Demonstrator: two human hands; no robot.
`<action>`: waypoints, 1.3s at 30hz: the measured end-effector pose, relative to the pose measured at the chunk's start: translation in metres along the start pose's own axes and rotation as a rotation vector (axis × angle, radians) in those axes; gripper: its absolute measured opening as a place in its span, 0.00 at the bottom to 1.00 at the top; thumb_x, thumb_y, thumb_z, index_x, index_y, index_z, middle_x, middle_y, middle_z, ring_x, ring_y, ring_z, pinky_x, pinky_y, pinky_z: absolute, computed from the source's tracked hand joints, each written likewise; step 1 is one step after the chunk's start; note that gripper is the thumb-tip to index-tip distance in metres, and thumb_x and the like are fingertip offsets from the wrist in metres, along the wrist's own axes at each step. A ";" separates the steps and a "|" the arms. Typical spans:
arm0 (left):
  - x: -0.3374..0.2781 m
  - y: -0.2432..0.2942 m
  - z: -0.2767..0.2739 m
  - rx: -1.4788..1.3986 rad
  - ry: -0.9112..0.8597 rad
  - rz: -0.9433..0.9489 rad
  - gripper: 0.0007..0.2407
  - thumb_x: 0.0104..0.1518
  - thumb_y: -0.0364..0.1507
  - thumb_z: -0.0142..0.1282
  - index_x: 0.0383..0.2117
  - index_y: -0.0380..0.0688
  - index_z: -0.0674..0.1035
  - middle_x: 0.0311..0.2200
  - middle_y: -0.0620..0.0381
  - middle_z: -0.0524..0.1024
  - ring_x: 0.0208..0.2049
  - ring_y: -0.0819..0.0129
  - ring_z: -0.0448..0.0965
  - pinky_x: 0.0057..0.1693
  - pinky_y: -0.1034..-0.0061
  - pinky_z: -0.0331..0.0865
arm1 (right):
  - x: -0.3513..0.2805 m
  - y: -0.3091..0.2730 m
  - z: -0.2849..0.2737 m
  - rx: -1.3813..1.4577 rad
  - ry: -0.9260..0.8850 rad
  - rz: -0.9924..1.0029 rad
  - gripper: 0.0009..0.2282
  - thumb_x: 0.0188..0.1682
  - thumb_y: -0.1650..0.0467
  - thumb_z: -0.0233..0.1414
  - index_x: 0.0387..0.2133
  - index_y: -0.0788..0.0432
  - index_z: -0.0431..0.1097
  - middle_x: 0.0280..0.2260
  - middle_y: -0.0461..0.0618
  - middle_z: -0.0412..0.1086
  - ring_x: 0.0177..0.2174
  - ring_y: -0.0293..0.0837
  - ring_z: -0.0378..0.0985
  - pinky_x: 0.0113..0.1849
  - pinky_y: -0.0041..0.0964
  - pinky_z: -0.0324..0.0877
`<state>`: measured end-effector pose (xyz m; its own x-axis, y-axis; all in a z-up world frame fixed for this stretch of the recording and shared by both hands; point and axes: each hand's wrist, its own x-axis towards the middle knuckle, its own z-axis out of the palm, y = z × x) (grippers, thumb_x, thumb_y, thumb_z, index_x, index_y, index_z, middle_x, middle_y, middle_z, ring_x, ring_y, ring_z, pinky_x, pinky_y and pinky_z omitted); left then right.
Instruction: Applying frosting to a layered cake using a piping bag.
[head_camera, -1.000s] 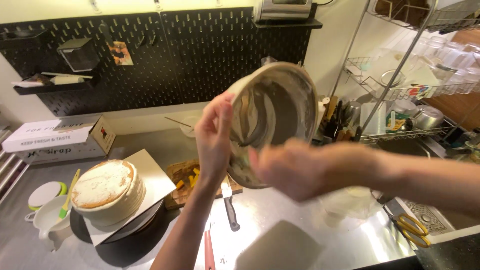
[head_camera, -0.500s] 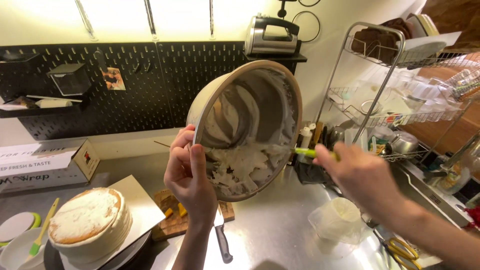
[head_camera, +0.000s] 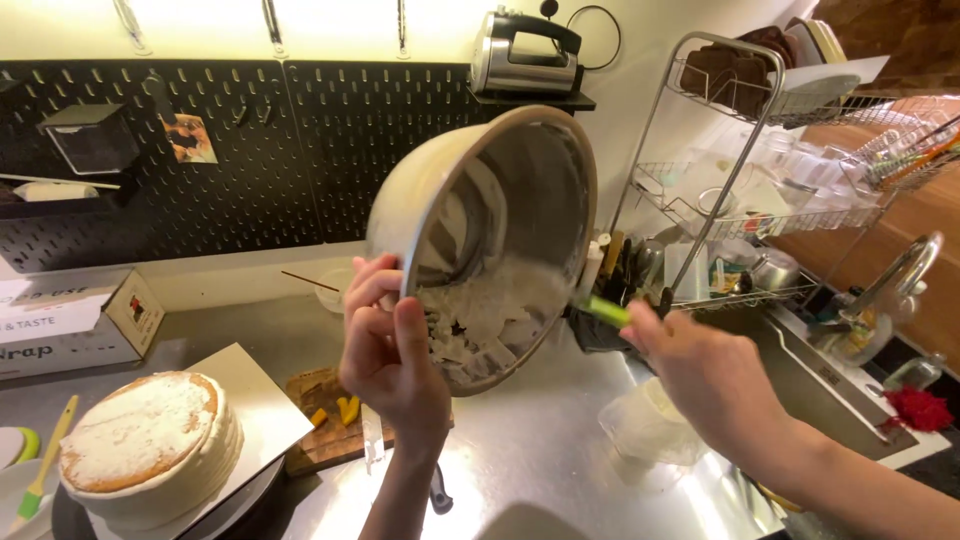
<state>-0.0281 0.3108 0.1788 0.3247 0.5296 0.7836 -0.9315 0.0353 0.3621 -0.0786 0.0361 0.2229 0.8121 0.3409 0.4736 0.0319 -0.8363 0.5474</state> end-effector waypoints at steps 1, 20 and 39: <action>-0.002 -0.003 0.000 0.018 -0.006 0.026 0.13 0.71 0.27 0.53 0.25 0.41 0.70 0.44 0.51 0.80 0.62 0.57 0.75 0.80 0.49 0.52 | -0.006 -0.004 0.014 0.241 0.108 -0.080 0.17 0.50 0.62 0.50 0.48 0.59 0.70 0.20 0.50 0.65 0.14 0.42 0.69 0.15 0.40 0.65; -0.024 -0.020 0.034 -0.183 -0.088 -0.082 0.16 0.71 0.31 0.55 0.23 0.44 0.67 0.40 0.53 0.79 0.56 0.64 0.74 0.77 0.48 0.52 | 0.025 0.063 0.004 -0.012 0.014 -0.223 0.18 0.50 0.70 0.51 0.55 0.61 0.70 0.24 0.51 0.69 0.17 0.44 0.76 0.17 0.38 0.73; -0.040 -0.047 0.139 -0.130 -0.414 -0.159 0.14 0.66 0.26 0.56 0.20 0.43 0.70 0.42 0.53 0.82 0.56 0.64 0.78 0.78 0.45 0.55 | 0.033 0.141 0.017 -0.306 0.591 -0.201 0.07 0.54 0.64 0.58 0.39 0.52 0.81 0.23 0.41 0.66 0.23 0.34 0.64 0.20 0.25 0.59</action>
<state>0.0257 0.1701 0.2002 0.4789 0.1266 0.8687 -0.8689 0.2092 0.4485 -0.0375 -0.0779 0.3039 0.3516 0.7255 0.5916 -0.0877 -0.6037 0.7924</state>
